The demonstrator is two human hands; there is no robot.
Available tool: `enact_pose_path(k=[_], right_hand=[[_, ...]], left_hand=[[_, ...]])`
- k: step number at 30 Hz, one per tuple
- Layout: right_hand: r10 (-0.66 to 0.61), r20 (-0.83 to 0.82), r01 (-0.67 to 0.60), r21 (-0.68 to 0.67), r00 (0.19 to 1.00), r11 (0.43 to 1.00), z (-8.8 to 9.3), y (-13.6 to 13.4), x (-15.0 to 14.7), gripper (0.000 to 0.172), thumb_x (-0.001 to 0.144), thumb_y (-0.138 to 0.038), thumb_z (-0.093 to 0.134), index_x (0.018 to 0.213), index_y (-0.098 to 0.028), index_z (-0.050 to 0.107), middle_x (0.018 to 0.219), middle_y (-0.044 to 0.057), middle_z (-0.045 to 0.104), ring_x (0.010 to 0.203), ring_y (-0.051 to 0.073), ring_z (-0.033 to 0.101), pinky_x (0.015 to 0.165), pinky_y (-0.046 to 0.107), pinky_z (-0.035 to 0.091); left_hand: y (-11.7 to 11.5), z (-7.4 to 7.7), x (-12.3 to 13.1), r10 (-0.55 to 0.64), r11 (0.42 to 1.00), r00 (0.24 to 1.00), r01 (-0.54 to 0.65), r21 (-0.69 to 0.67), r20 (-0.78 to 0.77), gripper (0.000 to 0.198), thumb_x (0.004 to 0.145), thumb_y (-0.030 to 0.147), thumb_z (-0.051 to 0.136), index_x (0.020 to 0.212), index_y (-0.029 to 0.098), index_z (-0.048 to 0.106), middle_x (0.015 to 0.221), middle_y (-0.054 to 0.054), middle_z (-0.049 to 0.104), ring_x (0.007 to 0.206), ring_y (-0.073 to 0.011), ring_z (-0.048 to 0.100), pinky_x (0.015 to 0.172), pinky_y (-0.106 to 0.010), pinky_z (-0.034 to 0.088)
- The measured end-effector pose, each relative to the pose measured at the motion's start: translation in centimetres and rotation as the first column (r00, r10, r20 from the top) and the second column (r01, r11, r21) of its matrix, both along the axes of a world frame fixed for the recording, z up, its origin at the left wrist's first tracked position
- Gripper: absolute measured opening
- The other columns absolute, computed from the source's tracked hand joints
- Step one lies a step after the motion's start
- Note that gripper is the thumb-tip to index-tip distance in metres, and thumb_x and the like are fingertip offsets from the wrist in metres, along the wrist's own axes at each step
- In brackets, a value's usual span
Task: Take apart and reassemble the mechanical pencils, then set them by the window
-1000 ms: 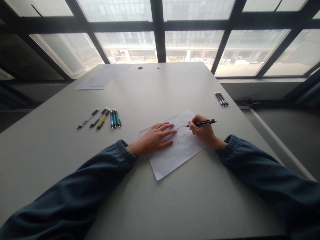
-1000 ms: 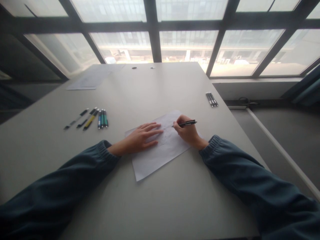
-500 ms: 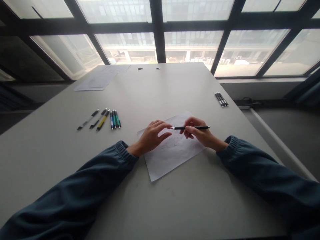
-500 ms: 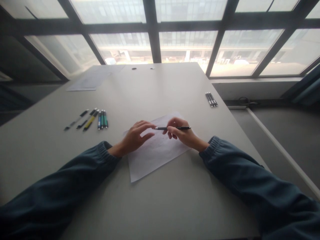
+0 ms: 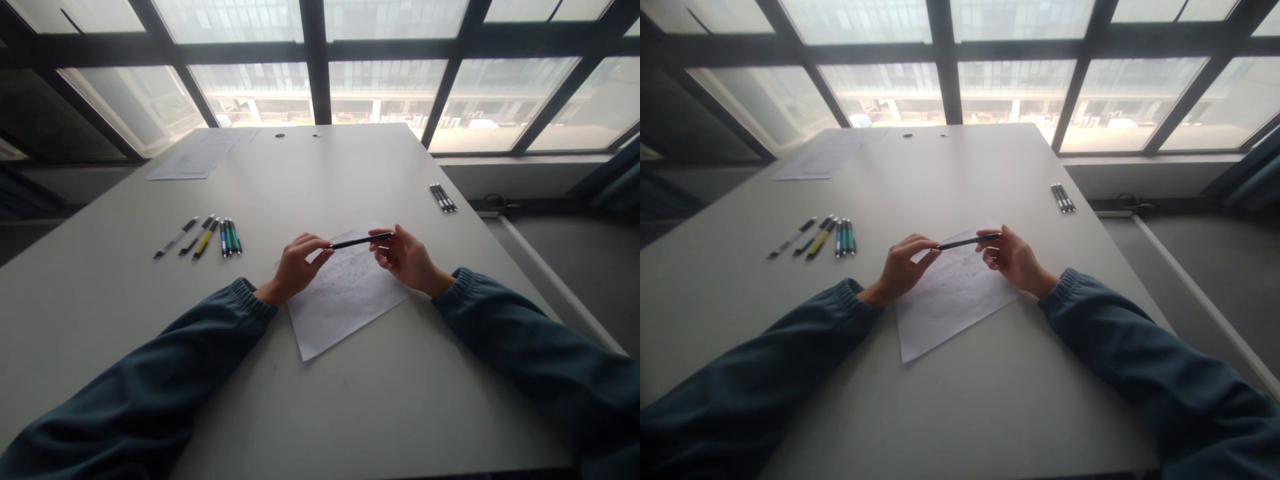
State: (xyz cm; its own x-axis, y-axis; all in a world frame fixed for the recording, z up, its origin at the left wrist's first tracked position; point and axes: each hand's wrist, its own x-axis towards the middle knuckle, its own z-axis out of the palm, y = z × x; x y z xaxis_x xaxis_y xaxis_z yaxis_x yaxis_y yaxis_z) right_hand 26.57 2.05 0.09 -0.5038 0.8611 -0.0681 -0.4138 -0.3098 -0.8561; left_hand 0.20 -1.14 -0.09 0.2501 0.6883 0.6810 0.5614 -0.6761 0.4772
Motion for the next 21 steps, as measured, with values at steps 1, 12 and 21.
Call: enact_pose_path(k=[1, 12, 21], right_hand=[[-0.008, -0.007, 0.008, -0.002, 1.0, 1.0, -0.05, 0.06, 0.06, 0.046, 0.091, -0.059, 0.058, 0.107, -0.018, 0.073, 0.086, 0.007, 0.07, 0.058, 0.012, 0.049, 0.048, 0.026, 0.034], [-0.058, 0.011, 0.057, 0.024, 0.998, 0.998, -0.59, -0.09, 0.13, 0.034, 0.085, -0.045, 0.074, 0.105, -0.018, 0.074, 0.081, 0.005, 0.066, 0.067, 0.012, 0.055, 0.055, 0.025, 0.04], [-0.418, 0.123, 0.35, 0.368, 0.9, 0.861, -0.78, 0.51, -0.34, 0.026, 0.076, -0.038, 0.083, 0.09, -0.018, 0.073, 0.072, 0.002, 0.069, 0.062, 0.013, 0.06, 0.054, 0.027, 0.046]], left_hand=[[0.11, -0.1, -0.07, 0.012, 1.0, 1.0, -0.012, -0.006, 0.008, 0.012, 0.093, 0.029, 0.069, 0.096, 0.019, 0.073, 0.088, -0.006, 0.073, 0.083, -0.0172, 0.066, 0.077, -0.031, 0.053], [0.34, -0.41, -0.41, 0.048, 0.996, 0.998, -0.045, -0.076, 0.038, 0.018, 0.094, 0.035, 0.067, 0.095, 0.018, 0.074, 0.09, -0.006, 0.074, 0.084, -0.0174, 0.067, 0.076, -0.031, 0.054], [0.18, 0.32, -0.46, 0.146, 0.981, 0.987, -0.135, -0.139, 0.071, 0.028, 0.099, 0.039, 0.059, 0.085, 0.018, 0.07, 0.082, -0.005, 0.073, 0.077, -0.0157, 0.064, 0.073, -0.029, 0.051]])
